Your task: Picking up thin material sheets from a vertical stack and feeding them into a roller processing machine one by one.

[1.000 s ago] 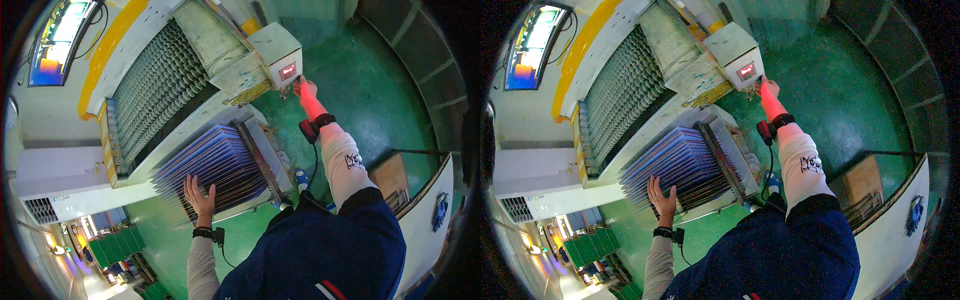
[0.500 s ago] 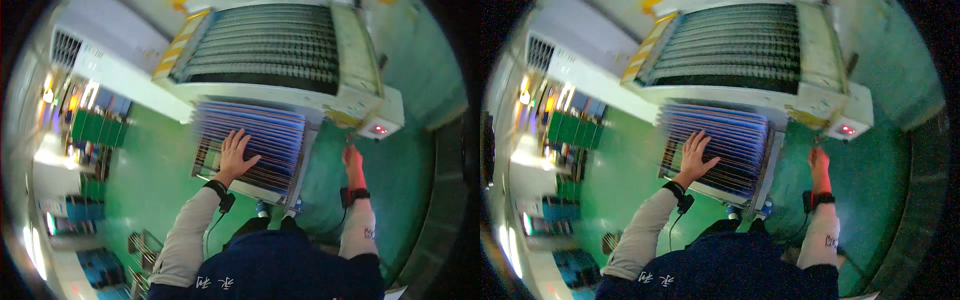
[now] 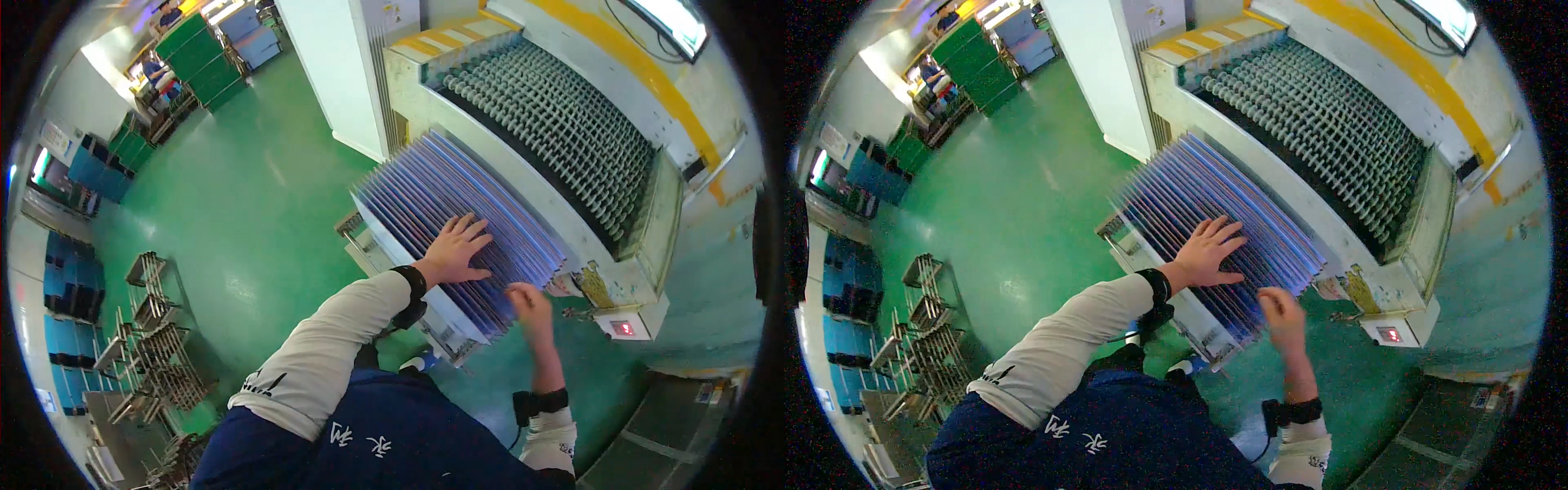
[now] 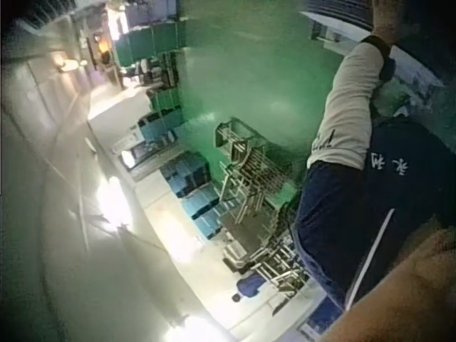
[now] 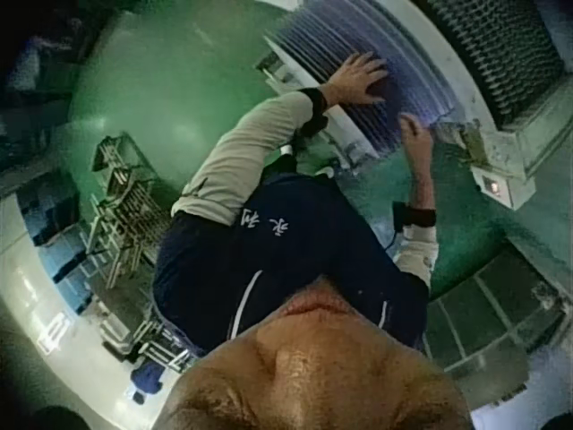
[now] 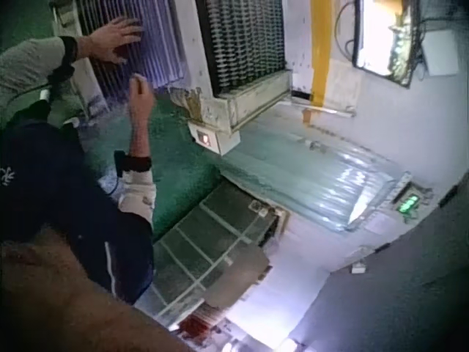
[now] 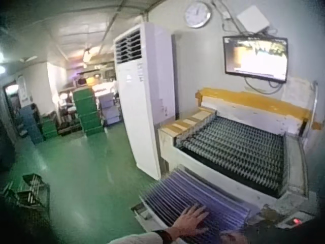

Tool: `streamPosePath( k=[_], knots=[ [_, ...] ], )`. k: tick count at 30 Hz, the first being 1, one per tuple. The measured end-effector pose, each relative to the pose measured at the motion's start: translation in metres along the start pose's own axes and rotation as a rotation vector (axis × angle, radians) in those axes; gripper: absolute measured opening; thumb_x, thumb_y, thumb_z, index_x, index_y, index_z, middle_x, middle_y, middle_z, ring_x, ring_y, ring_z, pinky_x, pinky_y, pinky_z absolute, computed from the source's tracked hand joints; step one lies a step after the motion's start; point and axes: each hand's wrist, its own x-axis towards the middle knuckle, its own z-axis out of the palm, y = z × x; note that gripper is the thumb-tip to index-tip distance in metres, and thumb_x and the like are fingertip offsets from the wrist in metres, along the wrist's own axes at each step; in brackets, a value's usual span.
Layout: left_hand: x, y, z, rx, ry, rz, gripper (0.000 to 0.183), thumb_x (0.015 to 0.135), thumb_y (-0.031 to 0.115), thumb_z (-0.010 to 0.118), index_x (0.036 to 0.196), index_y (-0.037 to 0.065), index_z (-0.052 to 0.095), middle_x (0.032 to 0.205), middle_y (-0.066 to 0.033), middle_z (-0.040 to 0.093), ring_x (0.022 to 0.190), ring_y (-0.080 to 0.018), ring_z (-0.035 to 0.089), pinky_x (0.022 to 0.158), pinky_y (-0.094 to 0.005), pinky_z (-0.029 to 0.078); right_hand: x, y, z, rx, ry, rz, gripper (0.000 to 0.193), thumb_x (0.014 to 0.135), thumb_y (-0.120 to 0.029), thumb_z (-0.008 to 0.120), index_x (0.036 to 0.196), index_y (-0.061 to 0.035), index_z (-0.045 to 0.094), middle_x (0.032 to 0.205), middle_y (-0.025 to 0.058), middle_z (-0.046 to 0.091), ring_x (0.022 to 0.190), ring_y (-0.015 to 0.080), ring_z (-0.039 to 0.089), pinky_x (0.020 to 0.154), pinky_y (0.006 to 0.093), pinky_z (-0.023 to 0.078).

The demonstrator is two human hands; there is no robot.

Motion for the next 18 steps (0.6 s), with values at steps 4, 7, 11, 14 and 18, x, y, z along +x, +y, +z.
streamPosePath(
  k=[4,7,11,14,18],
  knots=[
    [-0.009,-0.018,0.0,-0.177,0.067,0.028,0.063,0.078,0.043,0.074,0.13,0.011,0.058,0.146,-0.0142,0.046,0.14,-0.0414,0.034,0.116,-0.0555,0.025,-0.007,-0.038,0.08,-0.079,-0.148,-0.1,0.028,0.091,-0.012,0.065,0.115,0.0016,0.065,0.107,0.0148,0.07,0.098,0.0221,0.067,0.087,0.0335,0.05],
    [-0.026,-0.041,-0.026,-0.331,0.222,0.031,0.056,0.078,0.033,0.075,0.127,0.01,0.059,0.141,-0.0141,0.051,0.134,-0.0409,0.042,0.111,-0.0528,0.032,-0.005,-0.063,0.119,-0.333,-0.165,-0.228,0.036,0.085,-0.016,0.07,0.117,-0.0015,0.064,0.111,0.0199,0.066,0.103,0.0361,0.063,0.089,0.0425,0.05],
    [-0.089,-0.106,-0.103,-0.447,0.52,-0.099,0.055,0.078,0.03,0.079,0.126,0.009,0.06,0.136,-0.0119,0.056,0.13,-0.0341,0.048,0.108,-0.048,0.036,0.011,-0.087,0.157,-0.488,-0.14,-0.34,0.038,0.083,-0.016,0.07,0.118,-0.0015,0.063,0.113,0.0197,0.064,0.105,0.0384,0.059,0.091,0.0453,0.048],
    [-0.162,-0.169,-0.158,-1.047,0.603,-0.669,0.054,0.091,0.045,0.064,0.13,0.009,0.059,0.14,-0.0092,0.055,0.13,-0.0276,0.048,0.109,-0.0451,0.034,0.018,-0.095,0.174,-0.562,-0.108,-0.349,0.036,0.082,-0.015,0.069,0.116,-0.0022,0.063,0.108,0.0185,0.064,0.102,0.0379,0.059,0.089,0.046,0.048],
    [-0.209,-0.207,-0.243,-1.777,0.85,-0.833,0.068,0.099,0.061,0.04,0.139,0.007,0.05,0.144,-0.0118,0.051,0.135,-0.0285,0.045,0.113,-0.0439,0.032,0.024,-0.098,0.185,-0.629,-0.1,-0.283,0.032,0.082,-0.014,0.07,0.111,-0.003,0.065,0.102,0.0167,0.063,0.099,0.0366,0.06,0.085,0.0449,0.049]
  ],
)
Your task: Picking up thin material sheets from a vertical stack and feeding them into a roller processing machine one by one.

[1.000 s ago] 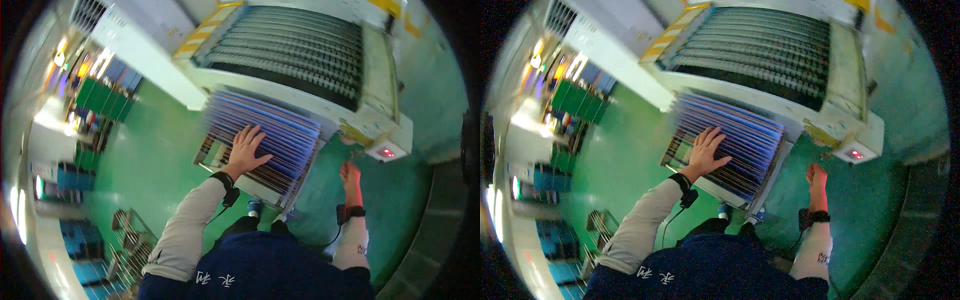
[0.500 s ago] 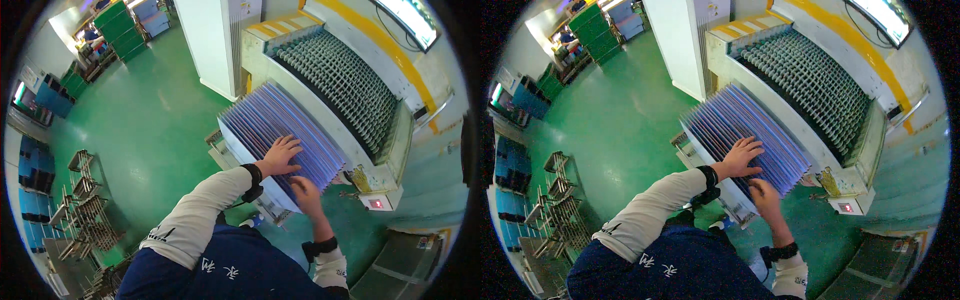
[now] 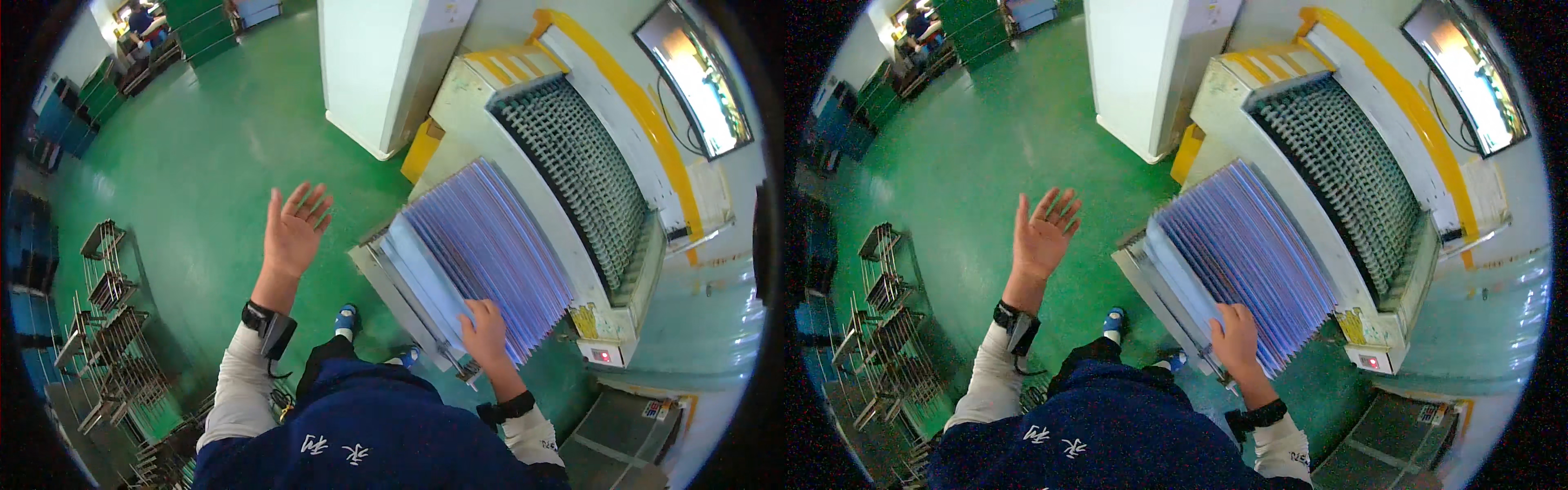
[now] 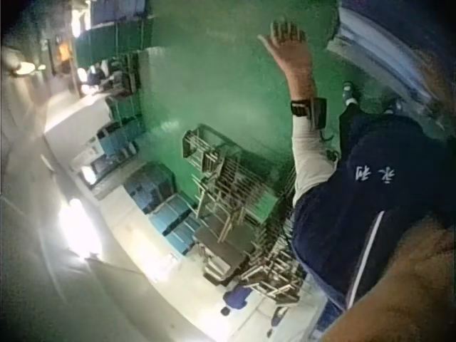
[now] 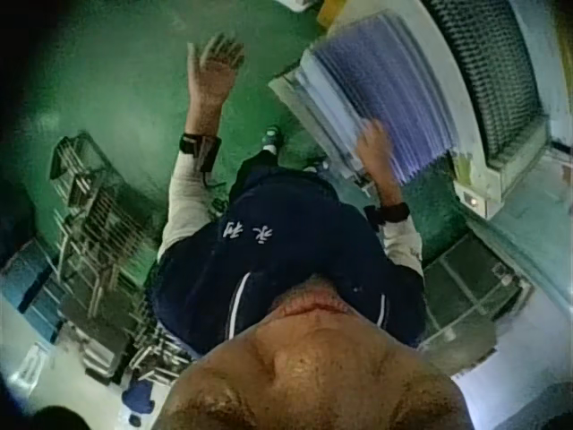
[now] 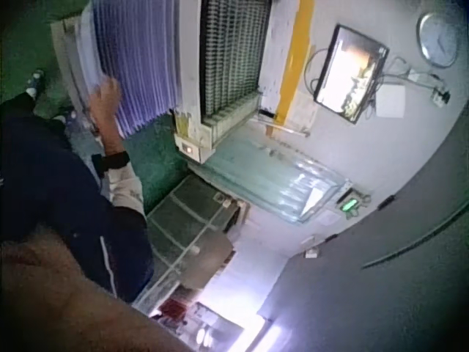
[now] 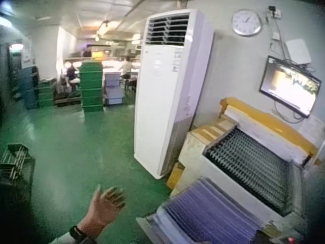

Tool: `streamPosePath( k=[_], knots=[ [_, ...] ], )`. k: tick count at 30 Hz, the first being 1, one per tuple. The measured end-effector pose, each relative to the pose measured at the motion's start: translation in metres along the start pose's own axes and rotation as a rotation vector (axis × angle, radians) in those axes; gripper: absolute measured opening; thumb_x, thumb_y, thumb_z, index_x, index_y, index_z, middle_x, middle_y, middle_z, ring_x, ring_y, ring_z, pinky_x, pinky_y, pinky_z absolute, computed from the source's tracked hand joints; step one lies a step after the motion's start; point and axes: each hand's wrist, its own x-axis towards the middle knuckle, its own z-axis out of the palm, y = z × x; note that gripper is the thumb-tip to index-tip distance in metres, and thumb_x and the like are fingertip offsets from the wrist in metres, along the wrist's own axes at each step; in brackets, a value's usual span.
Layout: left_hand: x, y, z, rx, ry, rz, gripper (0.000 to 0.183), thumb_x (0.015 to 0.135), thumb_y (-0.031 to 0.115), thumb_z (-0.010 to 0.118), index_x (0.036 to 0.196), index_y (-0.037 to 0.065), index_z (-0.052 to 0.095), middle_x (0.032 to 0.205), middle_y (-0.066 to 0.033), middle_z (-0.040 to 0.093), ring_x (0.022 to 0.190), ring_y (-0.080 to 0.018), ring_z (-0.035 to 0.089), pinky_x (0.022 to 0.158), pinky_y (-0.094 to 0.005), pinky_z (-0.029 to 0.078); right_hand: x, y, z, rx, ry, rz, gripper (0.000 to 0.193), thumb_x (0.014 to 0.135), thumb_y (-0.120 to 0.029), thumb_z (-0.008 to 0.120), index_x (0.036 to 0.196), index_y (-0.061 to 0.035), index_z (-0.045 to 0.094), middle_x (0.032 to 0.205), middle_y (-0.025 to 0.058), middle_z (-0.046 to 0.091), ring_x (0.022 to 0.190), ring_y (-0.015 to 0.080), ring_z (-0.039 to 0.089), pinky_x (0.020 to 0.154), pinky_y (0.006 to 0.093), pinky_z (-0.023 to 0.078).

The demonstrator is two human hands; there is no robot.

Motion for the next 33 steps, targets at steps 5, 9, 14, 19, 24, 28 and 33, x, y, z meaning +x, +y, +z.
streamPosePath(
  k=[5,9,14,19,24,28,33],
  knots=[
    [-0.026,0.052,0.016,-0.434,-0.295,0.112,0.084,0.096,0.07,0.036,0.147,0.004,0.04,0.153,-0.0173,0.041,0.14,-0.0341,0.039,0.116,-0.0482,0.028,0.006,0.007,0.016,-0.04,-0.025,0.062,0.026,0.081,-0.012,0.072,0.104,-0.0038,0.065,0.095,0.0153,0.062,0.092,0.0343,0.063,0.08,0.0436,0.05],
    [-0.037,0.077,0.034,-0.46,-0.366,0.15,0.094,0.091,0.077,0.035,0.151,0.004,0.035,0.155,-0.0189,0.037,0.141,-0.0372,0.036,0.118,-0.0503,0.024,0.008,-0.001,0.013,-0.072,-0.055,0.098,0.028,0.08,-0.013,0.073,0.103,-0.002,0.062,0.096,0.0163,0.063,0.087,0.0333,0.064,0.077,0.0436,0.051],
    [-0.04,0.09,0.036,-0.488,-0.515,0.178,0.111,0.08,0.087,0.039,0.154,0.005,0.029,0.156,-0.0206,0.034,0.144,-0.0405,0.031,0.119,-0.0519,0.022,0.016,-0.005,0.027,-0.144,-0.149,0.142,0.036,0.081,-0.015,0.073,0.111,0.0005,0.06,0.106,0.0205,0.065,0.095,0.036,0.065,0.084,0.0452,0.05],
    [-0.043,0.101,0.034,-0.461,-0.636,0.201,0.115,0.077,0.089,0.041,0.155,0.006,0.025,0.157,-0.0217,0.032,0.144,-0.0411,0.03,0.12,-0.0524,0.021,0.021,-0.007,0.049,-0.076,-0.1,0.184,0.049,0.083,-0.021,0.07,0.123,0.0003,0.053,0.109,0.0264,0.064,0.104,0.0469,0.061,0.089,0.051,0.047],
    [-0.05,0.107,0.028,-0.38,-0.85,0.275,0.119,0.074,0.089,0.045,0.155,0.005,0.024,0.157,-0.0238,0.03,0.145,-0.0423,0.028,0.12,-0.053,0.019,0.043,0.026,0.068,-0.201,-0.16,0.178,0.041,0.086,-0.025,0.065,0.114,0.0041,0.058,0.104,0.0303,0.065,0.097,0.0485,0.063,0.087,0.0527,0.048],
    [-0.06,0.123,0.032,-0.354,-1.069,0.422,0.128,0.065,0.095,0.046,0.147,-0.004,0.037,0.145,-0.0295,0.045,0.139,-0.0417,0.04,0.118,-0.0529,0.025,0.063,0.021,0.076,-0.243,-0.276,0.349,0.046,0.083,-0.028,0.069,0.114,0.0053,0.062,0.108,0.0317,0.064,0.104,0.0476,0.061,0.088,0.051,0.049],
    [-0.091,0.18,0.06,-0.027,-1.331,0.514,0.063,0.086,0.067,0.062,0.126,0.019,0.066,0.132,-0.0088,0.062,0.131,-0.0419,0.047,0.114,-0.061,0.026,0.065,0.013,0.072,-0.277,-0.191,0.324,0.043,0.082,-0.027,0.068,0.113,0.0022,0.066,0.103,0.0305,0.067,0.097,0.0466,0.065,0.087,0.0507,0.051]
  ],
)
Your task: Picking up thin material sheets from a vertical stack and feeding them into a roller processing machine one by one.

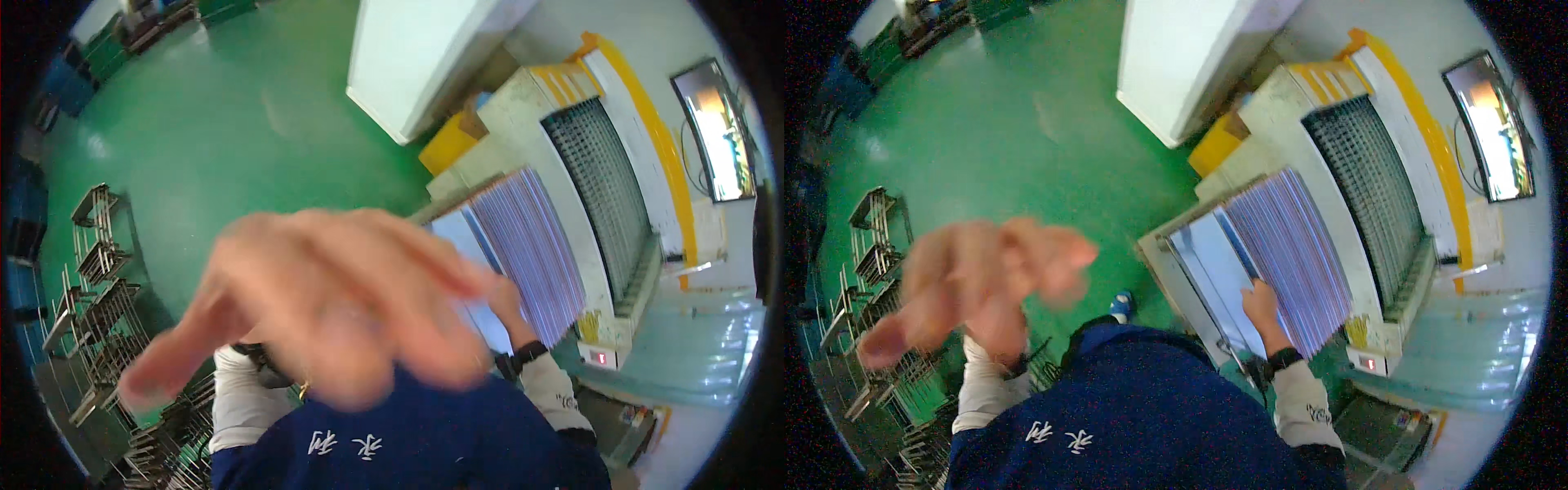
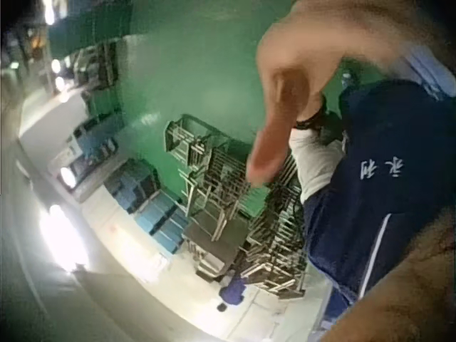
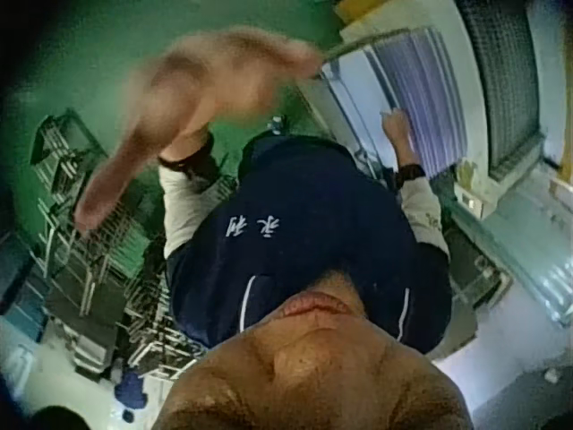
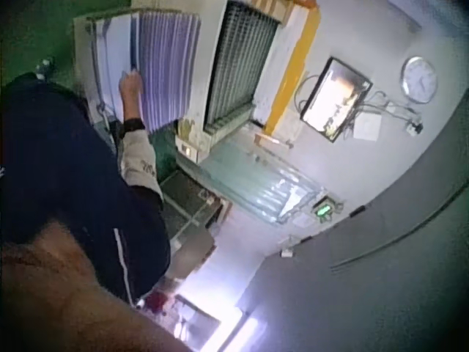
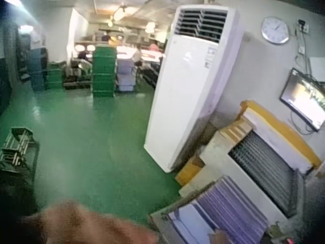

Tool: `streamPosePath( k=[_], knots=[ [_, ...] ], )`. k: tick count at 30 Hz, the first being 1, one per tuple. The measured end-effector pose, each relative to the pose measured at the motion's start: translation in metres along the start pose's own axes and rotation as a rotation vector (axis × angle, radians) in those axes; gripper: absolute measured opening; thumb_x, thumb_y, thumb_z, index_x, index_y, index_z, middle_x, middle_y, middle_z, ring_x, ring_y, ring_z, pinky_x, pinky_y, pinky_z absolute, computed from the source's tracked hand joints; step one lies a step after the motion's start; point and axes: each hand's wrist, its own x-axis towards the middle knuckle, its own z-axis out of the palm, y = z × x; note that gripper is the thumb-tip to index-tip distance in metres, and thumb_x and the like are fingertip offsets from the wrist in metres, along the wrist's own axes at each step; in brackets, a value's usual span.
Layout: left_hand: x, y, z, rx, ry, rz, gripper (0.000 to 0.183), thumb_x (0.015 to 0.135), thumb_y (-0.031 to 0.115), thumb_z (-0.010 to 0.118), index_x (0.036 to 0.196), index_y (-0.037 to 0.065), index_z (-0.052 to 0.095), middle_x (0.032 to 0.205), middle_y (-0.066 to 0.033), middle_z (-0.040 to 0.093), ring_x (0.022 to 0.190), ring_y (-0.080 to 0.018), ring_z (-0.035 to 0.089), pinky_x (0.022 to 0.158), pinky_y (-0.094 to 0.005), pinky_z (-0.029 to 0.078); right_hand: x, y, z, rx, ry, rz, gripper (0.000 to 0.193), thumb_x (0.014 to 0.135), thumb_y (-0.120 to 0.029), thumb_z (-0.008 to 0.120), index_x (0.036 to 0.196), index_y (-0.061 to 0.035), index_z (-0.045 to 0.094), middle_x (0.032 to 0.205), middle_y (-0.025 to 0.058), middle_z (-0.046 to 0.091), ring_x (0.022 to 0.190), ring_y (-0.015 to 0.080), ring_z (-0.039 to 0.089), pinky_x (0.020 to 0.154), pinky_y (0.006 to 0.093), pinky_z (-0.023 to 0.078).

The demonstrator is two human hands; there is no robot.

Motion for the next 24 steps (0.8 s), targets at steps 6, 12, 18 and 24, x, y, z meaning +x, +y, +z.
streamPosePath(
  k=[6,12,18,24],
  knots=[
    [0.012,0.027,0.036,-0.032,0.051,0.023,0.015,0.097,0.027,0.058,0.092,0.017,0.069,0.097,-0.006,0.073,0.107,-0.0308,0.063,0.098,-0.0586,0.039,0.006,-0.005,0.002,0.054,-0.048,0.015,0.043,0.081,-0.029,0.07,0.113,0.0005,0.068,0.102,0.0288,0.068,0.098,0.0442,0.066,0.086,0.0496,0.051],
    [0.002,0.02,0.031,-0.132,-0.018,0.167,0.019,0.098,0.021,0.051,0.084,0.014,0.063,0.094,-0.007,0.072,0.1,-0.028,0.065,0.087,-0.0546,0.045,-0.01,-0.022,-0.039,-0.004,-0.026,0.026,0.043,0.08,-0.031,0.07,0.109,0.0003,0.069,0.098,0.0283,0.068,0.095,0.0454,0.066,0.084,0.0506,0.051],
    [-0.004,0.018,0.018,-0.227,-0.119,0.287,0.027,0.099,0.016,0.045,0.076,0.012,0.057,0.091,-0.0081,0.071,0.093,-0.0253,0.067,0.075,-0.0506,0.05,-0.032,-0.036,-0.162,-0.052,0.021,0.037,0.042,0.077,-0.03,0.073,0.104,0.0029,0.069,0.089,0.0288,0.068,0.087,0.0435,0.067,0.077,0.0483,0.051],
    [-0.006,0.006,0.001,-0.371,-0.251,0.381,0.033,0.1,0.011,0.04,0.07,0.009,0.053,0.088,-0.0091,0.07,0.087,-0.0229,0.069,0.066,-0.0478,0.055,-0.072,0.024,-0.253,0.309,0.189,0.088,0.026,0.08,-0.015,0.075,0.097,0.003,0.07,0.084,0.0125,0.071,0.075,0.0233,0.066,0.072,0.0385,0.052]
  ],
)
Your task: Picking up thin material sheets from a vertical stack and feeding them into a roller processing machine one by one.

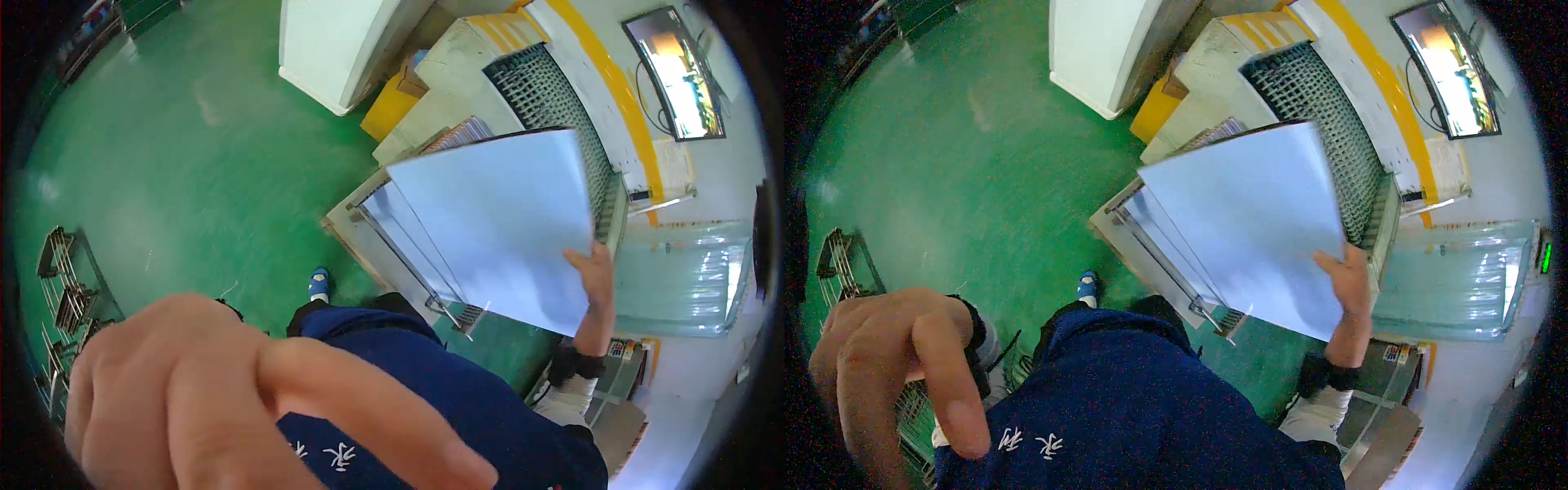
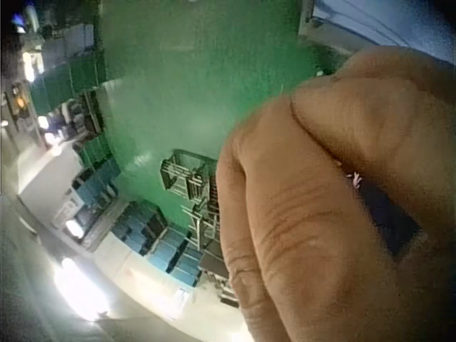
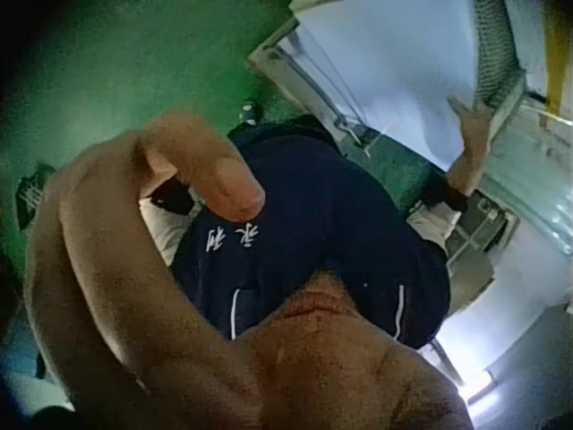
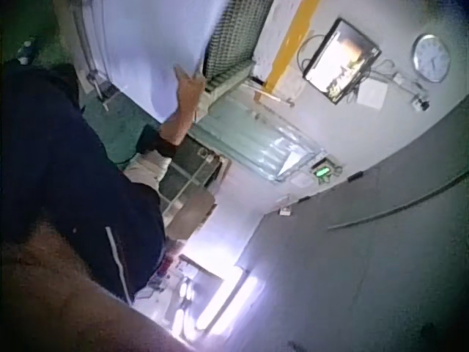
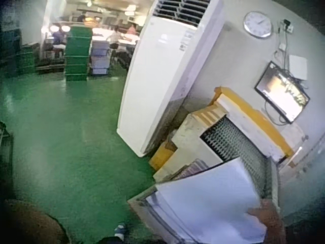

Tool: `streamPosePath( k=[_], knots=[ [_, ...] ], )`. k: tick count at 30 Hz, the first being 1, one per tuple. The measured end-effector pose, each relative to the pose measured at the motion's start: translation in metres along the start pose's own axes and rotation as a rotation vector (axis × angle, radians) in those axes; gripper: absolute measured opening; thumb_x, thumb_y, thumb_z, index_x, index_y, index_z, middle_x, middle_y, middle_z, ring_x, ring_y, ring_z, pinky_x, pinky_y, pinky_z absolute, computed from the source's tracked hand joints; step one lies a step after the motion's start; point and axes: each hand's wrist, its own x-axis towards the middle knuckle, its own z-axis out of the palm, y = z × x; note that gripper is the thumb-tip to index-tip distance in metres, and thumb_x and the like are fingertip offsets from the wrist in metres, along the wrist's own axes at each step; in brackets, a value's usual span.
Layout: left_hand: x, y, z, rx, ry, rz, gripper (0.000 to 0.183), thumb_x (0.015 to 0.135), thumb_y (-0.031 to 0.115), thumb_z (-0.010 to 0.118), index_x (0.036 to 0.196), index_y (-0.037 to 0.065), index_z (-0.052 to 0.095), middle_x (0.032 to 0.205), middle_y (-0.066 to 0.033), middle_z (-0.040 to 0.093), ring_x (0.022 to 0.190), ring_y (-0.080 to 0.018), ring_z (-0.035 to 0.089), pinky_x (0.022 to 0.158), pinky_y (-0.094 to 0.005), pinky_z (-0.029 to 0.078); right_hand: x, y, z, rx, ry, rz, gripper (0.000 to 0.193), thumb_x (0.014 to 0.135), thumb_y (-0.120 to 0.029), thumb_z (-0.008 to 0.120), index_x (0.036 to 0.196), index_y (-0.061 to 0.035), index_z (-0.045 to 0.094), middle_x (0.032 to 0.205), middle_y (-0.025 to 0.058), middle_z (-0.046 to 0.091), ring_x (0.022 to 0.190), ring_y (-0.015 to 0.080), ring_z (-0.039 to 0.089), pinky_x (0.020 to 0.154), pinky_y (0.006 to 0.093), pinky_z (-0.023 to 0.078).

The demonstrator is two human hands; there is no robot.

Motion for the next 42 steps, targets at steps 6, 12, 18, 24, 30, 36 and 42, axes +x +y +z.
streamPosePath(
  k=[6,12,18,24,30,36,42],
  knots=[
    [0.006,-0.035,-0.013,-0.093,0.02,-0.056,0.029,0.098,0.007,0.041,0.073,0.008,0.055,0.088,-0.0099,0.07,0.086,-0.0226,0.069,0.069,-0.051,0.056,-0.014,0.039,-0.057,0.73,0.412,0.145,0.042,0.088,-0.02,0.075,0.115,0.0087,0.061,0.106,0.0155,0.068,0.095,0.0244,0.065,0.087,0.0369,0.052],
    [0.026,-0.072,-0.008,-0.054,0.085,-0.188,0.025,0.096,0.004,0.043,0.076,0.007,0.058,0.089,-0.0108,0.069,0.084,-0.0223,0.069,0.072,-0.0541,0.057,0.017,0.081,-0.029,1.371,0.561,0.257,0.04,0.095,-0.022,0.067,0.121,0.0072,0.058,0.122,0.014,0.062,0.109,0.0268,0.061,0.09,0.0423,0.052],
    [0.047,-0.101,0.002,0.054,0.123,-0.273,0.023,0.095,0.001,0.044,0.08,0.005,0.061,0.089,-0.0116,0.068,0.082,-0.022,0.069,0.075,-0.0572,0.059,0.094,0.184,-0.006,1.562,0.536,0.297,0.026,0.093,-0.011,0.066,0.116,-0.0004,0.061,0.116,0.0122,0.066,0.099,0.0249,0.065,0.083,0.0393,0.055],
    [0.071,-0.124,0.011,0.173,0.176,-0.317,0.022,0.093,-0.002,0.046,0.083,0.004,0.063,0.089,-0.0123,0.067,0.081,-0.0218,0.069,0.077,-0.0598,0.06,0.177,0.214,0.032,1.828,0.518,0.359,0.019,0.09,-0.003,0.063,0.109,-0.0002,0.06,0.106,0.0142,0.067,0.092,0.0278,0.065,0.083,0.0446,0.056],
    [0.084,-0.152,0.015,0.278,0.418,-0.479,0.026,0.093,-0.004,0.046,0.086,0.004,0.07,0.083,-0.0097,0.068,0.069,-0.0162,0.067,0.076,-0.0443,0.062,0.26,0.253,0.046,1.987,0.557,0.432,0.017,0.094,-0.001,0.059,0.108,0.006,0.058,0.106,0.0163,0.065,0.098,0.0294,0.062,0.09,0.0495,0.053],
    [0.086,-0.171,0.011,0.317,0.495,-0.555,0.026,0.093,-0.003,0.047,0.085,0.004,0.07,0.081,-0.0085,0.068,0.068,-0.014,0.067,0.074,-0.0399,0.061,0.313,0.295,0.057,1.031,0.424,0.028,0.024,0.098,-0.002,0.052,0.118,0.0105,0.052,0.113,0.0186,0.061,0.106,0.0293,0.059,0.091,0.0436,0.052],
    [0.088,-0.181,0.012,0.374,0.588,-0.624,0.026,0.093,-0.003,0.048,0.084,0.005,0.071,0.079,-0.0072,0.068,0.067,-0.0119,0.066,0.072,-0.0355,0.061,0.335,0.264,0.026,1.774,0.215,0.397,0.038,0.101,-0.016,0.048,0.125,0.0141,0.049,0.121,0.025,0.061,0.103,0.0347,0.065,0.091,0.0402,0.058]
  ],
)
